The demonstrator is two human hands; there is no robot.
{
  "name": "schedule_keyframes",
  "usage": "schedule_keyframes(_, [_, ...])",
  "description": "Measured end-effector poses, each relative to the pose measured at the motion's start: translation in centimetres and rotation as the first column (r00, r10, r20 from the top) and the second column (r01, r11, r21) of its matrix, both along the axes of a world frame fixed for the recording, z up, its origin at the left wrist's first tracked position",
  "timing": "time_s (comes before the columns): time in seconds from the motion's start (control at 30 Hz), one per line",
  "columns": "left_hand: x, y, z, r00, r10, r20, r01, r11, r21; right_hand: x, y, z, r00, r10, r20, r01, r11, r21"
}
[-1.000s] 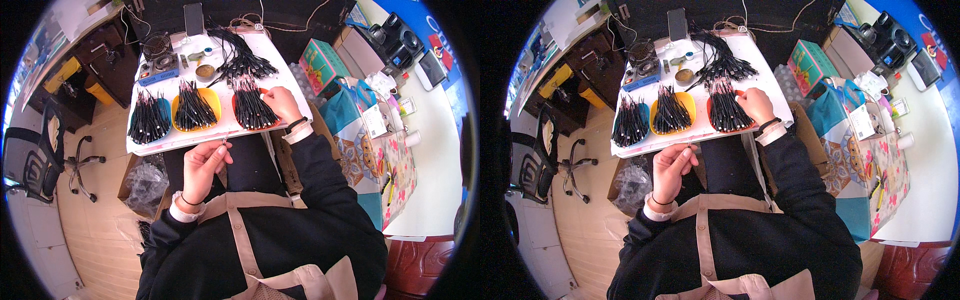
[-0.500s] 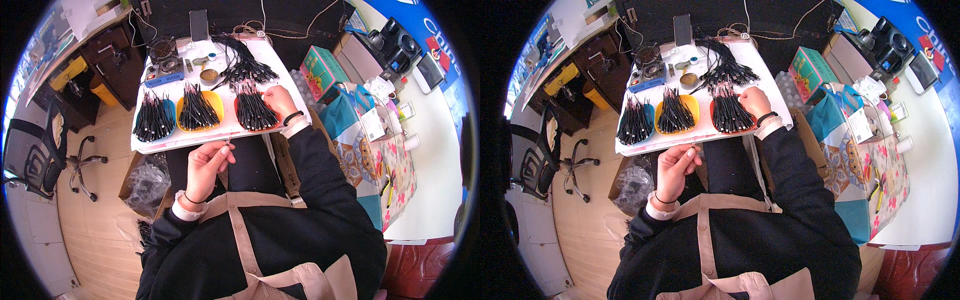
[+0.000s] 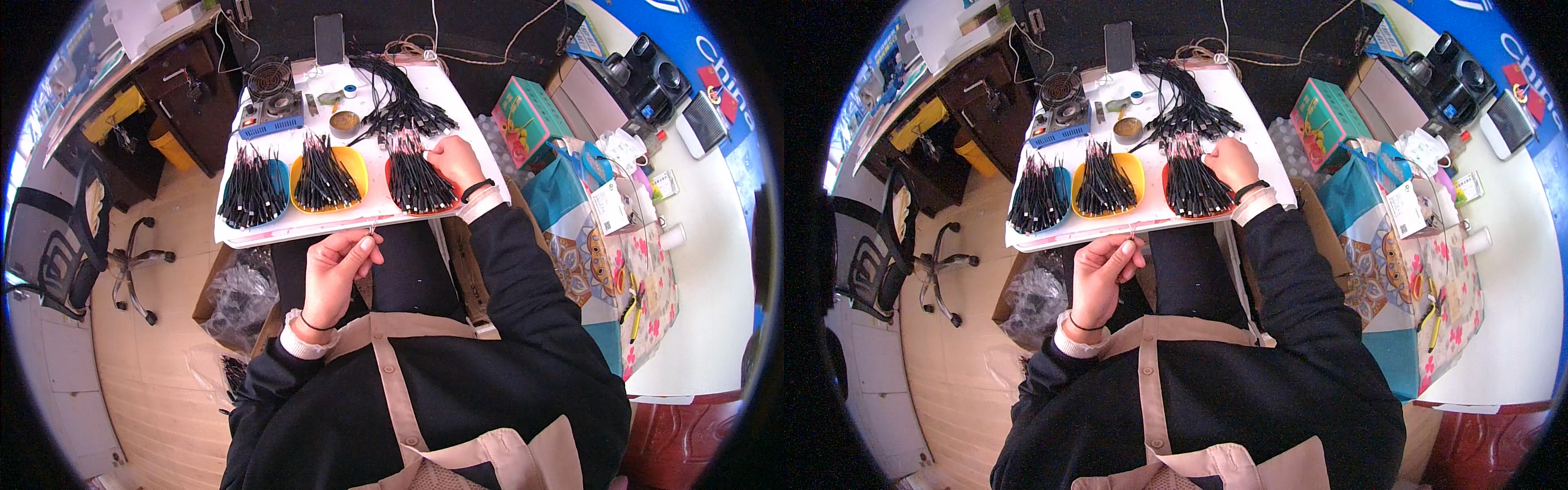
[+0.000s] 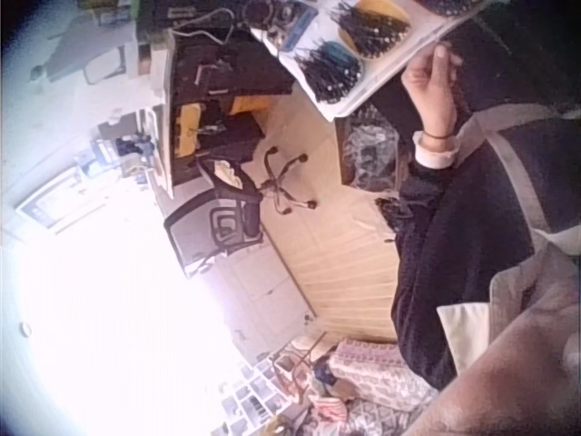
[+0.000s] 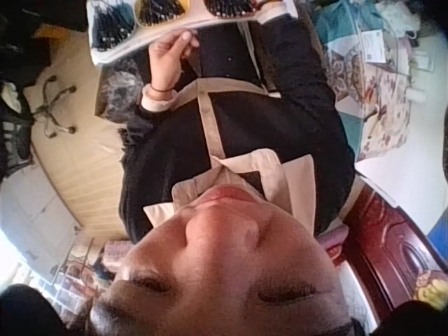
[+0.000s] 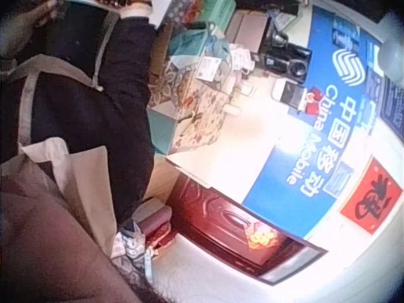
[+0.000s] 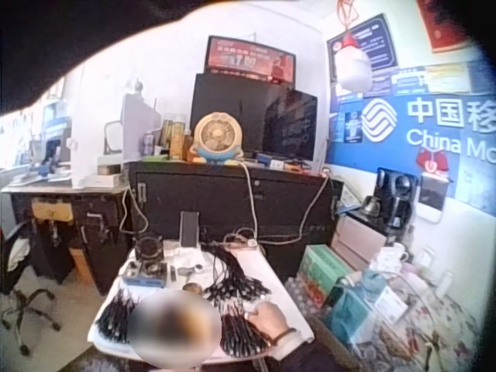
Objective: The person repeatedly picks black cables from trays, strips the ends, and wraps a small white component around the exposed wires. Finished units are placed into a blue plastic tray on the table. The process is repeated for multiple cables throughout the clip.
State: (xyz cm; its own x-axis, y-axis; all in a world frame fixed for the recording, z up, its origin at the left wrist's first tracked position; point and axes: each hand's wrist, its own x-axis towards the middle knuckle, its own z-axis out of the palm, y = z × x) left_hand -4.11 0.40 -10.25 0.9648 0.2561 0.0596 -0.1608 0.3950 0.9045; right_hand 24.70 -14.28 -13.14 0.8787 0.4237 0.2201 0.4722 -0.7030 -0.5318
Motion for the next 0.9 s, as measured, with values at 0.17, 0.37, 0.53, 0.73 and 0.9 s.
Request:
schedule_keyframes(0.17, [0.0,0.1,0.0,1.0,0.0,-0.019,0.0,1.0,-0.003,-0.7,-0.4,0.4,0.999,0.006,-0.054,0.004,0.985,0.175])
schedule_keyframes(0.37, [0.1,-0.1,0.0,1.0,0.007,-0.011,-0.007,1.0,0.012,-2.0,-0.7,3.1,0.983,0.181,0.02,-0.171,0.877,0.449])
schedule_keyframes(0.53, [0.1,-0.3,0.1,1.0,0.015,0.015,-0.015,1.0,0.015,-4.7,-1.2,6.6,0.969,0.174,0.178,-0.241,0.834,0.496])
schedule_keyframes(0.73, [1.5,-0.9,2.2,0.981,0.128,0.147,-0.134,0.99,0.035,-11.7,-1.8,10.7,0.952,0.28,0.121,-0.298,0.764,0.573])
schedule_keyframes(0.9, [1.6,-2.5,3.6,0.967,0.124,0.222,-0.129,0.992,0.009,-18.9,-0.9,9.6,0.793,0.591,-0.148,-0.233,0.519,0.822])
